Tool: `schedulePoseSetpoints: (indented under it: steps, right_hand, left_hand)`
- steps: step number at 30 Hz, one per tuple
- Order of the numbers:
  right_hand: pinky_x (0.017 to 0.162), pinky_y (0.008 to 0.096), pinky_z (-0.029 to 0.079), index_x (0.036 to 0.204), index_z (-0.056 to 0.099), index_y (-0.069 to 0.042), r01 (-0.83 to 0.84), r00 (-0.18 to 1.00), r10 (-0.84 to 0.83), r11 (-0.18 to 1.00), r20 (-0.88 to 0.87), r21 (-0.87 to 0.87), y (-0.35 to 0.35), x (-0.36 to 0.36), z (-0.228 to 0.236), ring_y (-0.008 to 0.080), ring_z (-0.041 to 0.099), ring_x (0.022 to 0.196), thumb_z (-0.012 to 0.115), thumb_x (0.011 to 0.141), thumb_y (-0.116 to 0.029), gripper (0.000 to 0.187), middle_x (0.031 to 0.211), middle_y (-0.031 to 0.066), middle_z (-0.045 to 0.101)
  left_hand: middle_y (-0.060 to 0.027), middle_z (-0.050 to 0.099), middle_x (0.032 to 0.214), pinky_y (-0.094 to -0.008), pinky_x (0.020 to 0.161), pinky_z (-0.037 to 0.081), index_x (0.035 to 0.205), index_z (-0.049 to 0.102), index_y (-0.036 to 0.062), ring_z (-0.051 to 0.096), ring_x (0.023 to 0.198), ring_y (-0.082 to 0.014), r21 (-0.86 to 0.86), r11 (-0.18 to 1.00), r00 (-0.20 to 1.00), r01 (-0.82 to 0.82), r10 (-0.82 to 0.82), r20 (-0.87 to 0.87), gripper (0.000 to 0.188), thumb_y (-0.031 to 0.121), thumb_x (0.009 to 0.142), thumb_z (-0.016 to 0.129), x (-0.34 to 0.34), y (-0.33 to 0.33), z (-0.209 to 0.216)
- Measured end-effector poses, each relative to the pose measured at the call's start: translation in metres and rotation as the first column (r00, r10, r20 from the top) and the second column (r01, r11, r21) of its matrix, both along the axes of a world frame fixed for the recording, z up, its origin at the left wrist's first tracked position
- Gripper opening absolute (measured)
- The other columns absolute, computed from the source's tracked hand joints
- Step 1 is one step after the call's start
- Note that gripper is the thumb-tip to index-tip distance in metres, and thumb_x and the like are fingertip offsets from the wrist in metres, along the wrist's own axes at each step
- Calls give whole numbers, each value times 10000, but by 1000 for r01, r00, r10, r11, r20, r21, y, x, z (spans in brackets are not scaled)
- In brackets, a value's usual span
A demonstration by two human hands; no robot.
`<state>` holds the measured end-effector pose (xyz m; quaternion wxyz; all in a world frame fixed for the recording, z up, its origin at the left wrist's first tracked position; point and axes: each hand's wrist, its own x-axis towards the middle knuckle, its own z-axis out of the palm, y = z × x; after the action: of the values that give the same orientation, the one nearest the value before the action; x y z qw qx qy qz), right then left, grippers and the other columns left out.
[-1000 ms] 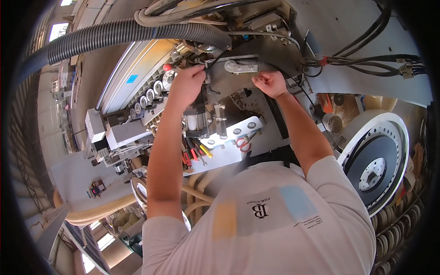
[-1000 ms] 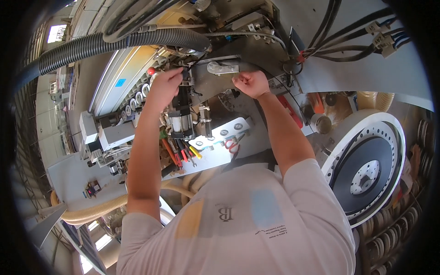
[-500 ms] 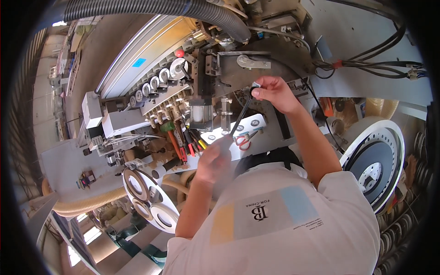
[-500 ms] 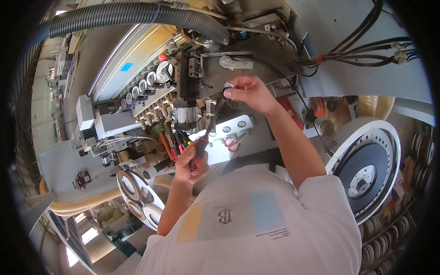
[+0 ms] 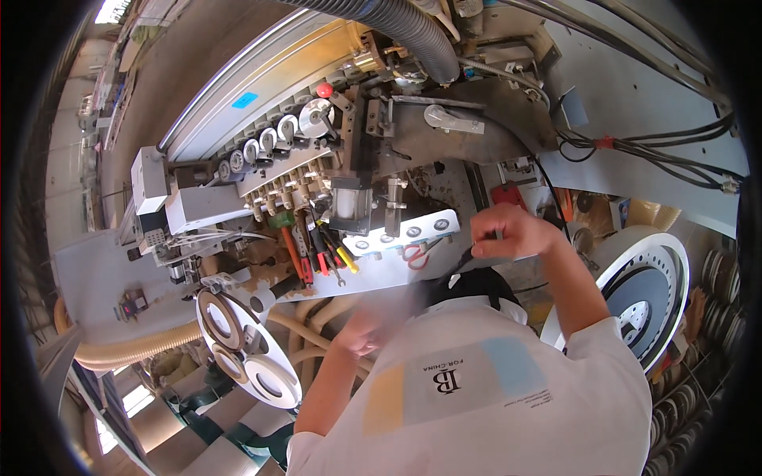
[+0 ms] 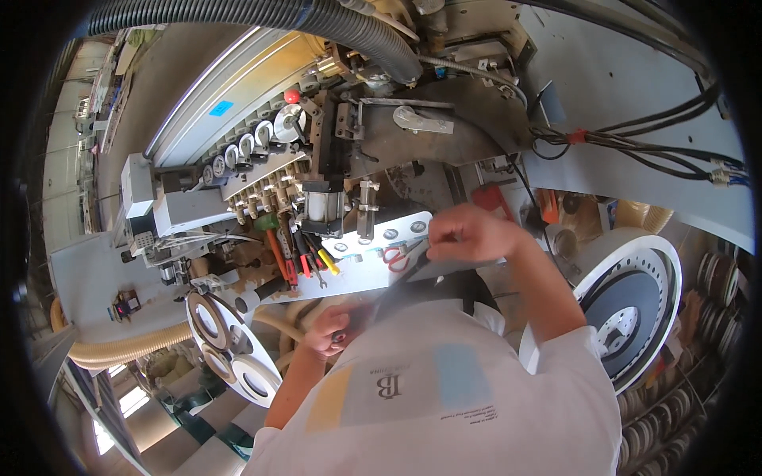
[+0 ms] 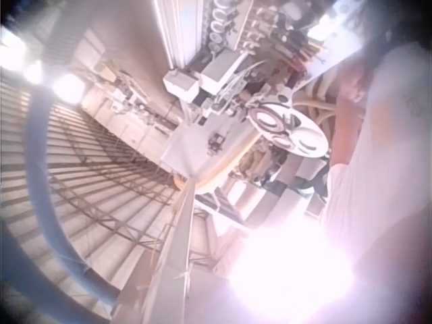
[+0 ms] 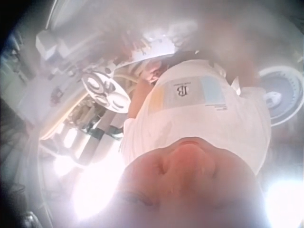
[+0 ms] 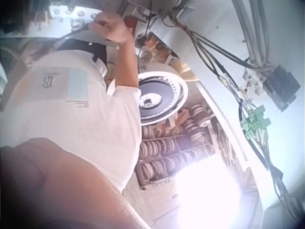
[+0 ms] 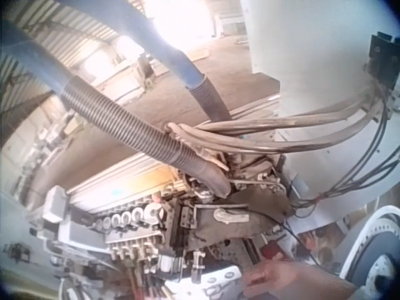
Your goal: The person adjusts mechanical components of an industrial edge-banding machine using a screwdriver. They loosen and tighten screws on the machinery while checking the positioning of various rollers and parts.
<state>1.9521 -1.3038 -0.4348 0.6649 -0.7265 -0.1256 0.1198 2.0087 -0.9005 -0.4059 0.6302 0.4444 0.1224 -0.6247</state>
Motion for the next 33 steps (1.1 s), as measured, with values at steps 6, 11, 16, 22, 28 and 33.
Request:
schedulePoseSetpoints:
  steps: [6,11,16,22,28,33]
  right_hand:
    - [546,415,380,780,581,-14,-279,928,236,953,288,119,24,-1,43,293,510,613,693,962,-101,231,688,107,493]
    - [521,410,344,707,512,-9,-373,928,346,831,142,412,29,-2,49,290,476,566,666,971,-63,311,636,98,447]
    - [487,409,298,656,463,-25,-309,951,267,854,157,420,31,-9,54,277,436,510,670,924,7,340,600,94,408]
    - [510,407,296,632,393,-22,-341,938,293,875,186,344,22,-5,74,259,407,524,650,925,-25,390,585,91,399]
    - [499,375,364,629,456,-47,2,977,-103,884,189,468,-46,-8,91,237,490,544,685,936,-151,396,563,52,457]
    - [551,353,467,655,548,-70,107,982,-51,943,182,-316,7,-9,-2,247,598,596,711,945,-260,384,596,51,557]
  left_hand:
    - [-130,691,852,-173,380,309,1349,556,-178,519,513,-64,-80,997,946,21,-46,-322,644,284,936,734,2,43,-1]
    - [-136,691,840,-173,376,328,1287,558,-237,553,531,-61,-164,984,911,-68,-6,-413,638,270,941,732,-10,42,-10]
    - [-128,696,839,-171,388,304,1306,567,-217,527,519,-53,-271,959,917,-77,-39,-397,635,274,941,739,-16,44,-12]
    - [-120,705,831,-184,417,311,1327,584,-179,515,521,-52,-191,981,933,-41,-31,-358,661,304,922,782,-15,61,-22]
    - [-80,668,762,-188,404,287,1310,633,-75,457,487,-53,-3,987,934,-160,151,-324,664,373,866,840,-34,85,-12]
    - [-46,578,694,-218,427,274,1468,509,47,417,484,-62,21,980,977,-195,193,93,705,270,881,831,1,17,-12]
